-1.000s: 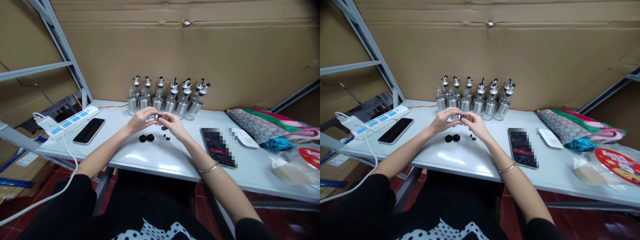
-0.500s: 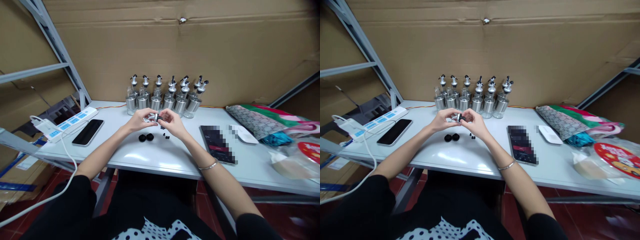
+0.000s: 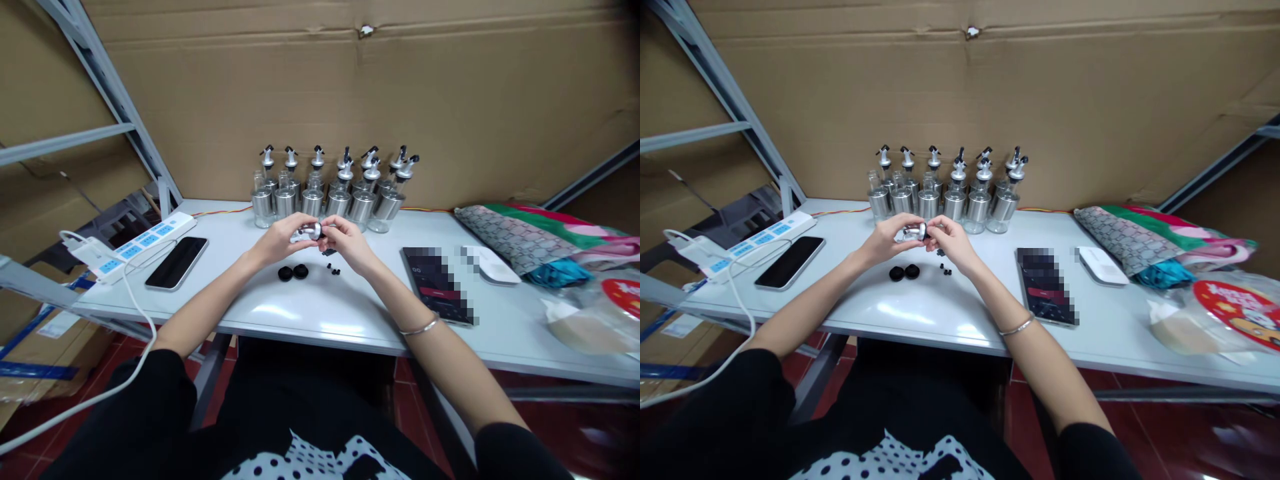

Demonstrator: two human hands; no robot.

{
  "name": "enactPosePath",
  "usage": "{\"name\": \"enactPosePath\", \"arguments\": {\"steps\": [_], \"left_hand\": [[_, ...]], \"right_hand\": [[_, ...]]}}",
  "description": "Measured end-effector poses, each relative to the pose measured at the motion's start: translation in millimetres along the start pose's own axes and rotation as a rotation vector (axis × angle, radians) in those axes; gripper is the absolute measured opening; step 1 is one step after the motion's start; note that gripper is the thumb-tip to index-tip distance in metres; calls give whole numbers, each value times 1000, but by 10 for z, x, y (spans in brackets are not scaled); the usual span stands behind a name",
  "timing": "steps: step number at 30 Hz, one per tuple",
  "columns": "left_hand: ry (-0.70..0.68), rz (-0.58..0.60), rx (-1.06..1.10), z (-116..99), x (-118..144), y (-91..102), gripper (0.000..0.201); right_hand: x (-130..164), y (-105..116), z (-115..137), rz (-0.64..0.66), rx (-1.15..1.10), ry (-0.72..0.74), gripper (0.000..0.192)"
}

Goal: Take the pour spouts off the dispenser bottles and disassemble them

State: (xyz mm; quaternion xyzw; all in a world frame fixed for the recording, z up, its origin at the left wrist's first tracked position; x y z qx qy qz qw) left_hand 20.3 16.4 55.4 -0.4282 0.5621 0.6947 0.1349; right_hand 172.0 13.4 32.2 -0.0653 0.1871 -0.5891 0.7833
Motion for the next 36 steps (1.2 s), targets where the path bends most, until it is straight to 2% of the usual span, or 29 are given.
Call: {"name": "enactPosePath", "arguments": {"steps": [8,17,25,31,36], "left_hand": [[20,32,-30,-14,-11,0,34],[79,116,74,-20,-88,54,30],[166,164,125,60,-94,78,36],[223,188,156,94,-93,85,39],[292,189,257,137,-85,59,40]], "right_hand": [[17,-31,20,32,-10,11,42],[21,-88,73,49,94,198,38],[33,-109,86,23,186,274,33],[75,-86,118,8,390,366,17],[135,-122,232,37,633,553,7]]}}
Point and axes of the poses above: each hand's wrist, its own x-axis away from the middle knuckle, its own y-axis out of the back of the hand, z = x × y, the point moved 4 cm from there along -x, towards the middle knuckle, and after that the axes turned 13 degrees about -x, right-handed, at the moved point
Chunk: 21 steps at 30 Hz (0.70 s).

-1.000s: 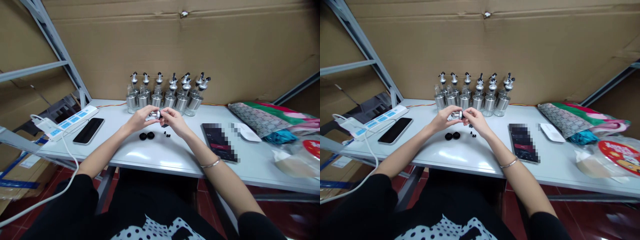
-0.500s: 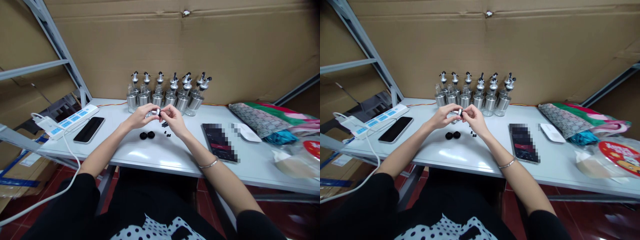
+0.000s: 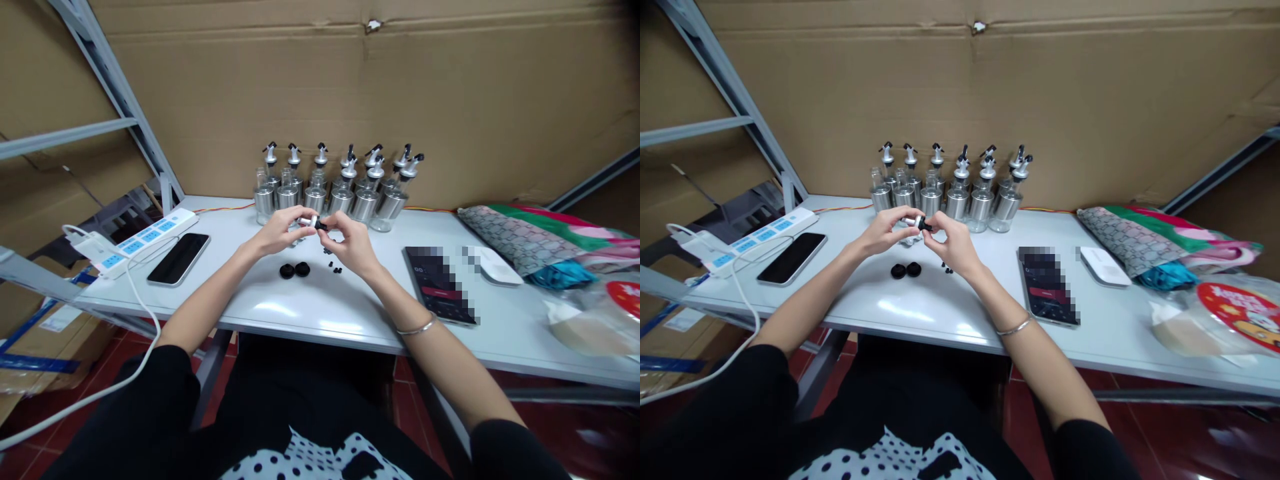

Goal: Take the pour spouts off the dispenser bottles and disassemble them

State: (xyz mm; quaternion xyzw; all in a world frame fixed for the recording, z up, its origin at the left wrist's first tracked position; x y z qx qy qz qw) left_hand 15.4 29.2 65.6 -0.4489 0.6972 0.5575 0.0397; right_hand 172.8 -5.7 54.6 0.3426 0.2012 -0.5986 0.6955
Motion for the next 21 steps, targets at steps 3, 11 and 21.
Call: {"name": "enactPosePath", "arguments": {"steps": [3,11,21], "left_hand": [[70,6,90,49,0,-23,41],[190,7,245,73,18,-82,38],[-7,-209,-35,-77,33,-60,25]], "right_hand": [[-7,0,25,44,82,107,2],[15,-7,36,86,125,175,3],[1,-43,-263,28,-494,-423,39]]}}
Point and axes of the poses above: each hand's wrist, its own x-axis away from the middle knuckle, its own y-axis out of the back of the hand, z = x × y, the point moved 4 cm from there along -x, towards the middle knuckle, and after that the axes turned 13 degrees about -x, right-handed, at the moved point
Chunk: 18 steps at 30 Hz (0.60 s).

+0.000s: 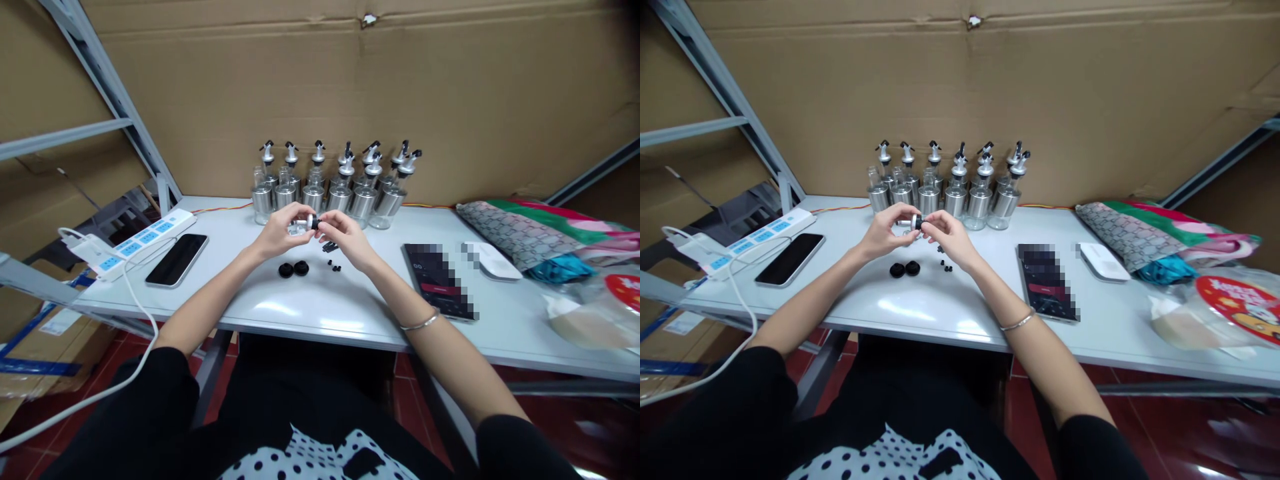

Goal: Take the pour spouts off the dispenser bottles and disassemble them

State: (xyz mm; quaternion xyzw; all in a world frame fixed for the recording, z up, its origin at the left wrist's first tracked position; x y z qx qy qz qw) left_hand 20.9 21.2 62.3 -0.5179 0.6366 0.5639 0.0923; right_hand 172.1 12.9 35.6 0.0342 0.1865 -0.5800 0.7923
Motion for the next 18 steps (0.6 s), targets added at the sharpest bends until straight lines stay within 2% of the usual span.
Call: {"name": "enactPosePath", "arguments": {"steps": [6,13,18], "left_hand": [[-48,47,27,5,-5,3,30],[79,152,197,231,5,-54,46],[167,186,255,246,21,-86,45]], "right_hand": [[8,2,19,-58,-47,-4,37],[-14,47,-22,-102,76,81,30],[-4,42,18,-101,117,131,24]]}}
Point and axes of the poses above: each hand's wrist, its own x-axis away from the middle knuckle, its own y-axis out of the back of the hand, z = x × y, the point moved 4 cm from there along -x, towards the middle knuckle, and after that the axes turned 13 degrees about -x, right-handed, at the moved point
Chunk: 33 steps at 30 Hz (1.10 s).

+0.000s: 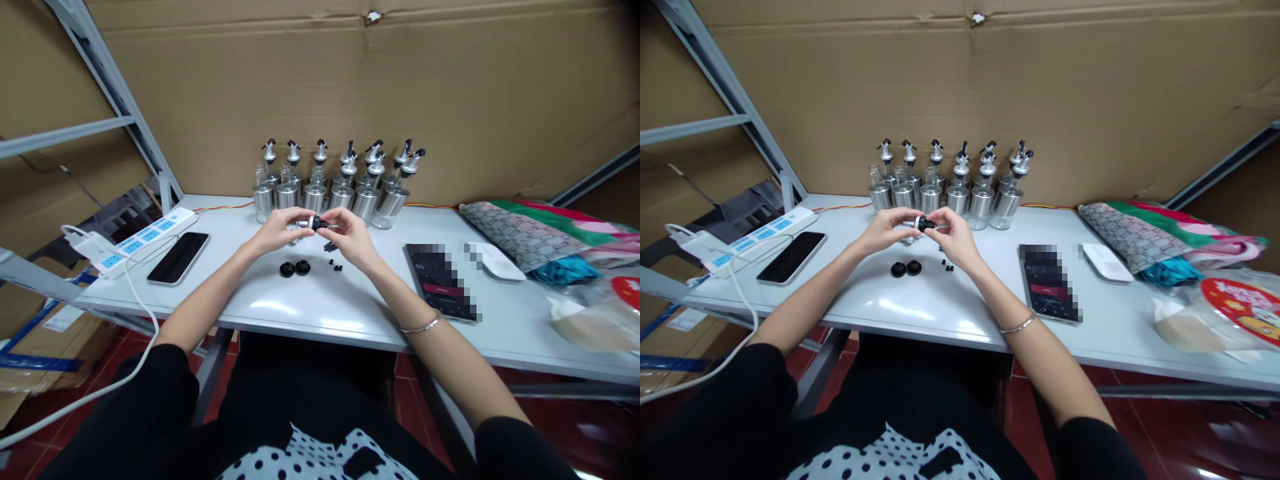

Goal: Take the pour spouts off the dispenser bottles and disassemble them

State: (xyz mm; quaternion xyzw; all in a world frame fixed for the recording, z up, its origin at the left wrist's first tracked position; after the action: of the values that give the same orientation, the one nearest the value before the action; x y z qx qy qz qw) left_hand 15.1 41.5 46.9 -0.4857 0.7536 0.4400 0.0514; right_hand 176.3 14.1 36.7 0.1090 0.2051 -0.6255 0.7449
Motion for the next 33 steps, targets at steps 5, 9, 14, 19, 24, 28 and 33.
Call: {"name": "enactPosePath", "arguments": {"steps": [5,9,14,19,24,28,33], "left_hand": [[78,15,44,-6,11,-31,45],[112,18,47,-4,15,-33,44],[173,34,91,12,18,-21,45],[206,59,169,6,21,-25,43],[212,33,154,-14,16,-22,40],[203,15,175,-1,6,-28,40],[188,30,247,4,6,-53,43]], "right_hand": [[8,-12,49,5,34,50,20],[18,-21,79,17,52,84,17],[38,-38,121,35,64,126,21],[50,-63,147,77,114,190,21],[41,-43,141,85,78,175,30],[21,-27,92,93,54,69,33],[2,4,27,40,87,13,24]]}}
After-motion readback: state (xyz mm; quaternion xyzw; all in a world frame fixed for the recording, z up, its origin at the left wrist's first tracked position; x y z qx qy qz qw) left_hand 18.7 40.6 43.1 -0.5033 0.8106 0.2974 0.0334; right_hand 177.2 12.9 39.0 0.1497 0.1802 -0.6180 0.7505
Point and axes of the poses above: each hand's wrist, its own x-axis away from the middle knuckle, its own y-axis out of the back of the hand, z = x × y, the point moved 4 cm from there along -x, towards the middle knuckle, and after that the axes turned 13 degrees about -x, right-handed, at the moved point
